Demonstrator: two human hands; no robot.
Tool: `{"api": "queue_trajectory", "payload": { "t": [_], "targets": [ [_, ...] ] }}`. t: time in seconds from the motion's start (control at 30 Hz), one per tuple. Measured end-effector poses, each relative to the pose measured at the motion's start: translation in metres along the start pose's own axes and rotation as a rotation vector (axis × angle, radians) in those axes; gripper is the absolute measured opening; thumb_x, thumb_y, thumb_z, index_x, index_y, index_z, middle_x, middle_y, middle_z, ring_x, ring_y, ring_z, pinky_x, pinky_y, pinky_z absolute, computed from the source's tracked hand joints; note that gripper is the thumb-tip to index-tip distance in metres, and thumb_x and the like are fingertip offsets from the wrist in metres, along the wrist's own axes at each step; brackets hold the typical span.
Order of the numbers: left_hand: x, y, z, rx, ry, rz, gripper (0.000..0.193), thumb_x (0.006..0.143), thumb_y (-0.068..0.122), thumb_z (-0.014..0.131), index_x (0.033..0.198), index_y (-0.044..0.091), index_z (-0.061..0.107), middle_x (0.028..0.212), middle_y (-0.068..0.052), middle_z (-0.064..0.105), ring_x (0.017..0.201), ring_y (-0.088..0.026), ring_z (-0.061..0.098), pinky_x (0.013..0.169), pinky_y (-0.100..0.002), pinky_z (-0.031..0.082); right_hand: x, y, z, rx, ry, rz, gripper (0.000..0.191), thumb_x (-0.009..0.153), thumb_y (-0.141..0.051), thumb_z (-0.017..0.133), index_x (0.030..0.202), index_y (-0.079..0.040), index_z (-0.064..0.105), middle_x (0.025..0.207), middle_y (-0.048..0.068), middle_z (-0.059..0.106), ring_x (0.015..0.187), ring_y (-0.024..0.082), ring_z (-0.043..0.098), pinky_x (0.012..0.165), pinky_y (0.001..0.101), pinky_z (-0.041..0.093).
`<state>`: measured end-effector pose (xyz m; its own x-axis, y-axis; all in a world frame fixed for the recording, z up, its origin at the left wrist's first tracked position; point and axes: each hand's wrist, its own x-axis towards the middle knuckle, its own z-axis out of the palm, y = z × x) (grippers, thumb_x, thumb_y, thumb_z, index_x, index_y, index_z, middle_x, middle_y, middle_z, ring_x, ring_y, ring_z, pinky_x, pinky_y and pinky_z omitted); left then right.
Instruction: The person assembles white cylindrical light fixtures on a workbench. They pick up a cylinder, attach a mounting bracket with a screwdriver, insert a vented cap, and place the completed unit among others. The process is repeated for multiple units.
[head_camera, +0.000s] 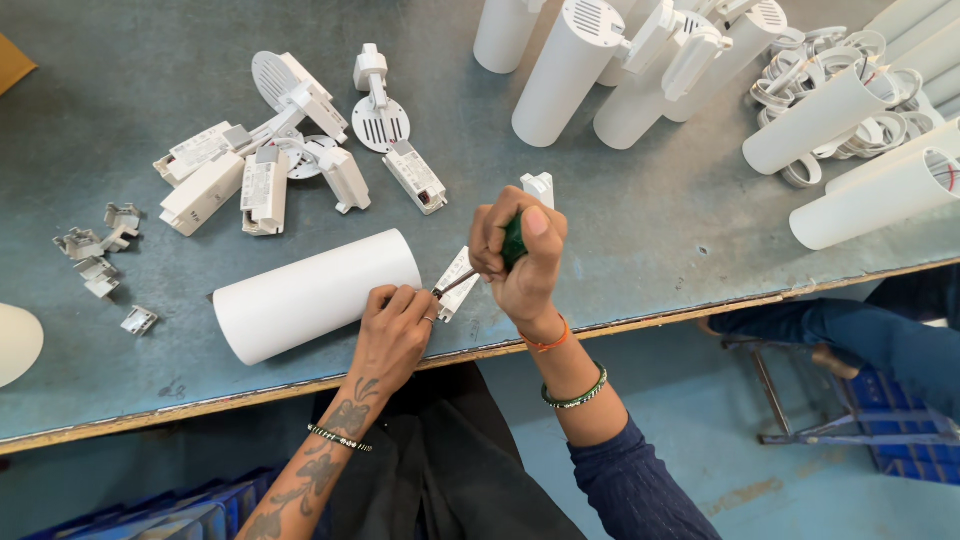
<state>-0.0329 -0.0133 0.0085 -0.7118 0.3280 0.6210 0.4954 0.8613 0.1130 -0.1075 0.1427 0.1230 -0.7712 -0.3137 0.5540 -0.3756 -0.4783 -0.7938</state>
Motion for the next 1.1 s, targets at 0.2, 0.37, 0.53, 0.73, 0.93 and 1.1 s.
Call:
{"api": "queue_trajectory", "payload": {
  "t": [0.2,0.37,0.53,0.73,0.93,1.1],
  "targets": [
    [0.007,0.007,0.001,0.052,-0.054,-0.077,0.012,0.076,0.008,0.065,0.086,0.005,0.072,0.084,-0.002,0.056,0.09,-0.019,0.057,0.089,-0.037,0.042,0.0,0.005,0.004,0.019,-0.014,0.023,0.055,0.108,-0.048,0.046,0.077,-0.003,0.043,0.058,0.006,0.041,0.047,0.008,0.028,0.042,0.0257,0.025],
    [0.01,0.01,0.007,0.064,-0.087,-0.107,0.012,0.077,0.009,0.065,0.086,0.005,0.071,0.085,-0.002,0.057,0.093,-0.02,0.057,0.088,-0.037,0.042,-0.004,0.012,0.011,-0.002,-0.028,-0.011,0.055,0.108,-0.049,0.049,0.077,-0.003,0.046,0.059,0.005,0.042,0.051,0.008,0.033,0.046,0.0255,0.024],
    [0.005,0.003,0.002,0.025,-0.059,-0.062,0.021,0.077,0.008,0.065,0.096,0.003,0.073,0.094,-0.004,0.062,0.098,-0.021,0.059,0.093,-0.037,0.044,0.0,0.016,0.023,-0.007,-0.076,-0.002,0.049,0.107,-0.042,0.05,0.077,-0.003,0.048,0.061,0.003,0.045,0.051,0.007,0.033,0.047,0.0247,0.025],
    [-0.012,-0.016,-0.011,0.092,0.063,-0.035,0.034,0.074,0.004,0.067,0.107,0.002,0.075,0.118,-0.009,0.066,0.105,-0.023,0.061,0.097,-0.041,0.043,-0.001,0.017,0.034,-0.104,-0.125,-0.04,0.047,0.108,-0.037,0.052,0.075,-0.004,0.05,0.06,-0.001,0.044,0.053,0.007,0.036,0.049,0.0255,0.027],
    [-0.017,-0.033,-0.018,0.05,0.135,-0.016,0.033,0.077,0.006,0.07,0.109,0.009,0.077,0.116,-0.003,0.068,0.108,-0.022,0.06,0.105,-0.046,0.041,0.0,0.021,0.033,-0.086,-0.109,-0.034,0.046,0.107,-0.035,0.052,0.073,-0.004,0.048,0.059,0.0,0.044,0.052,0.006,0.035,0.049,0.025,0.026],
    [-0.009,-0.03,-0.02,-0.024,0.176,-0.124,0.032,0.076,0.002,0.072,0.106,0.014,0.078,0.108,0.006,0.072,0.103,-0.018,0.06,0.11,-0.052,0.037,0.001,0.022,0.026,-0.036,-0.109,-0.046,0.046,0.108,-0.037,0.051,0.076,-0.004,0.048,0.059,0.0,0.044,0.051,0.005,0.033,0.047,0.0238,0.025]
  ]
}}
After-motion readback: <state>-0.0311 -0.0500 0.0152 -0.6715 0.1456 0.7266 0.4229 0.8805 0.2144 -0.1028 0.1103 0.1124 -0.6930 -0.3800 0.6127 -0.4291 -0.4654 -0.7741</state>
